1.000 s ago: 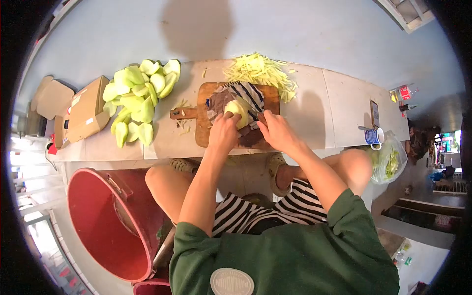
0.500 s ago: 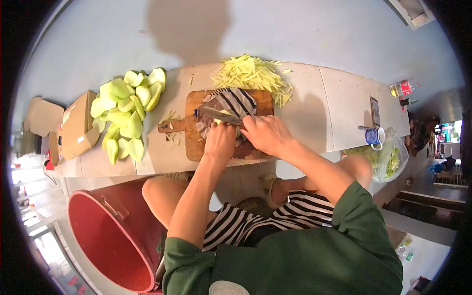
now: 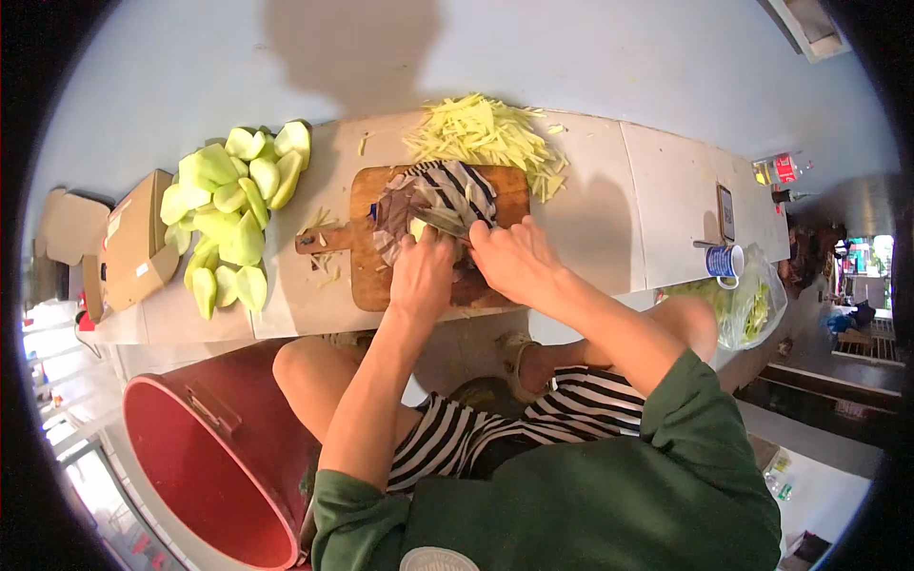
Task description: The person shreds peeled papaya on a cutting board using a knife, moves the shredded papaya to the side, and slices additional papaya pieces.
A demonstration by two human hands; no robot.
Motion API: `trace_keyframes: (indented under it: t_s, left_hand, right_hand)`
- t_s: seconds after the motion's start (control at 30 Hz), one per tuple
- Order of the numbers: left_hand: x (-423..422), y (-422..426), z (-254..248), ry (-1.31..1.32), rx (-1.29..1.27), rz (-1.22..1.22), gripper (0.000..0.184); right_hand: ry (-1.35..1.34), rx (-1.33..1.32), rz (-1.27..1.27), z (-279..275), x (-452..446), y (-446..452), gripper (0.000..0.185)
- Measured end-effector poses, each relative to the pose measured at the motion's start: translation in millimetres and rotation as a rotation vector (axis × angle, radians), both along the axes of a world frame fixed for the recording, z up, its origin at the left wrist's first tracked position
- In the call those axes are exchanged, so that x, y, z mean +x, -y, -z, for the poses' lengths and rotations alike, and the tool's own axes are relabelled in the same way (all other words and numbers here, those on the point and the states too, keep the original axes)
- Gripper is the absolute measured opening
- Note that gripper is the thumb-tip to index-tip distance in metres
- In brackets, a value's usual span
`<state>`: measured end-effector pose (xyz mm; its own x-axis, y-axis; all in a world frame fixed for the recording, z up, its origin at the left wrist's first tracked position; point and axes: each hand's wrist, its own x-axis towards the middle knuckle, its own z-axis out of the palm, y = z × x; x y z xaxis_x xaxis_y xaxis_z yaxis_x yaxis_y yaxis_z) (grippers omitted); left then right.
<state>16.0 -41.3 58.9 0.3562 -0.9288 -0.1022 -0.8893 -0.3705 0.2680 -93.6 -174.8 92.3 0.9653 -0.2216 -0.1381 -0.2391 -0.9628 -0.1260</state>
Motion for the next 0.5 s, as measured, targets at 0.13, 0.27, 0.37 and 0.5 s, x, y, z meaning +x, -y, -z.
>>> trace_keyframes:
  t_s: [0.13,0.27,0.37,0.5]
  left_hand:
    - [2.2,-1.0,6.1,-0.042,-0.076,-0.062,0.033]
    - [5.0,-4.3,3.8,-0.031,0.0,0.008,0.03]
    - [3.7,-6.5,33.8,-0.036,-0.234,-0.059,0.029]
    - [6.3,-6.5,22.5,-0.072,-0.135,-0.058,0.03]
  right_hand:
    - [0.114,0.08,-0.027,6.3,1.2,2.9,0.027]
    - [-0.102,0.012,0.038,-6.2,4.6,-1.6,0.026]
    - [0.146,0.08,-0.071,-3.6,2.9,-2.5,0.024]
    - [-0.088,0.025,0.009,-15.8,7.5,-7.7,0.024]
